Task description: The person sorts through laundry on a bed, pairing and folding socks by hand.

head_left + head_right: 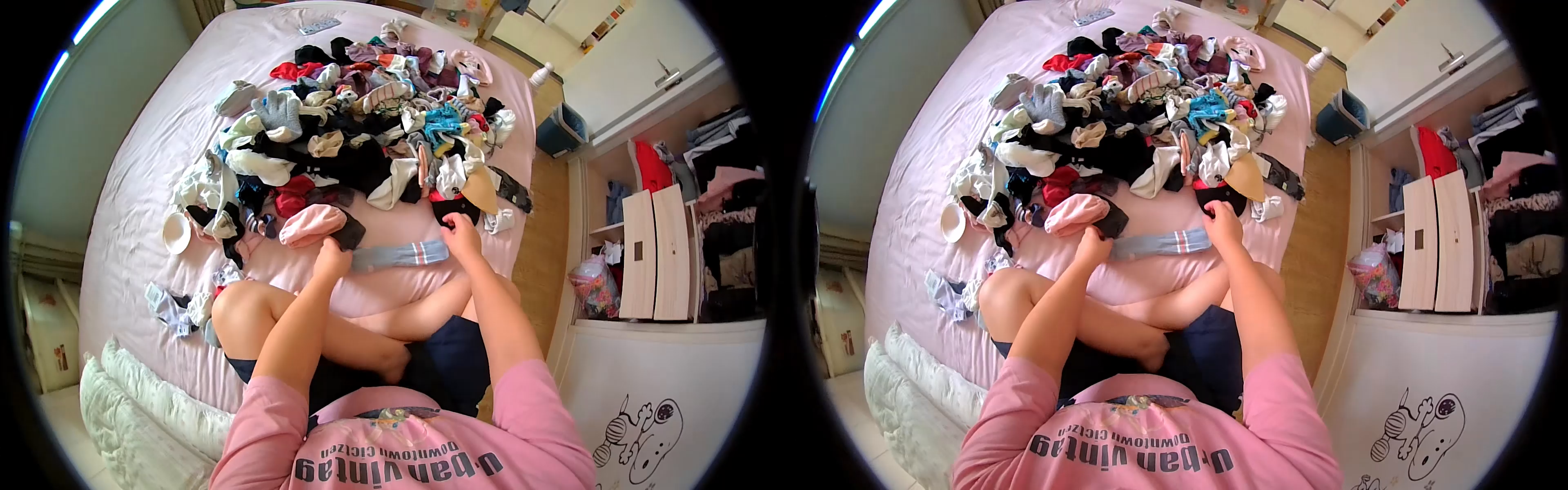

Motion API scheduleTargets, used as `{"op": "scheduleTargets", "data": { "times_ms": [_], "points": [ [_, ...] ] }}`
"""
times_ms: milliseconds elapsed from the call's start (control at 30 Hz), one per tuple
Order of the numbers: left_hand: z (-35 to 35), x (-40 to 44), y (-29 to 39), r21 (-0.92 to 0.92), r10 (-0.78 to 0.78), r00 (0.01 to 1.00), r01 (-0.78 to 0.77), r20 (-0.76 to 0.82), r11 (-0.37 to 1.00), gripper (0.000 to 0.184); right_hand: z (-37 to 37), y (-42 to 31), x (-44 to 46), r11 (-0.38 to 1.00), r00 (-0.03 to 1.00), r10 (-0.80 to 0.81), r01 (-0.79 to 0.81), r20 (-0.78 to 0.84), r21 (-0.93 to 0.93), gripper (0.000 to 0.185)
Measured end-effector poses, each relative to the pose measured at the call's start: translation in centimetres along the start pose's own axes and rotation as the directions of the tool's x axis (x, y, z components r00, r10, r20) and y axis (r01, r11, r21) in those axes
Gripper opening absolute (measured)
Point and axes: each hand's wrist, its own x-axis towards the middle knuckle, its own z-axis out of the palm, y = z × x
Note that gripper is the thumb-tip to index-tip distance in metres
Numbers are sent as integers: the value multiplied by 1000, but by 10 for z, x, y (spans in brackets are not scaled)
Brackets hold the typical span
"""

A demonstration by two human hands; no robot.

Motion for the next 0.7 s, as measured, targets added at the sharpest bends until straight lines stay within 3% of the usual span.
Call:
{"op": "scheduleTargets", "data": {
  "times_ms": [33, 133, 233, 367, 433, 467, 500, 567, 633, 667, 700],
  "points": [
    [-1, 2, 0, -90, -27, 1000, 26, -8, 996, 31, -4, -12, 5, 1000, 1000, 7, -7, 4, 16, 21],
    [-8, 6, 4, -496, -93, 980, 170, 176, 851, 27, -5, -36, 20, 998, 1000, -1, 0, 18, 67, 20],
    [-8, 7, 4, -698, 97, 986, 29, 139, 716, 32, 1, -43, 28, 993, 998, -58, 54, 28, 108, 20],
    [-18, 14, 19, -864, 97, 991, 31, 92, 503, 43, 3, -49, 39, 995, 997, -40, 34, 61, 91, 21],
    [-31, 32, 24, -831, 224, 955, -281, -193, 480, 50, 6, -48, 47, 995, 997, -34, 27, 71, 97, 23],
    [-41, 40, 29, -884, 255, 937, -317, -237, 345, 50, 7, -47, 50, 997, 998, -38, 34, 56, 72, 25],
    [-57, 45, 35, -895, 329, 916, -330, -227, 299, 55, 8, -46, 55, 998, 998, -44, 42, 42, 46, 27],
    [-68, 58, 36, -877, 354, 854, -455, -381, 155, 62, 9, -46, 63, 999, 996, -53, 52, 75, 8, 32],
    [-74, 61, 36, -894, 317, 883, -413, -346, 175, 68, 10, -48, 68, 998, 985, -59, 62, 164, -13, 38],
    [-64, 84, 14, -851, 344, 867, -456, -360, 261, 70, 11, -49, 71, 999, 972, -34, 42, 231, -27, 40],
    [-61, 85, 9, -870, 274, 917, -372, -290, 323, 67, 14, -50, 72, 989, 980, -55, 80, 194, -127, 39]
  ]
}}
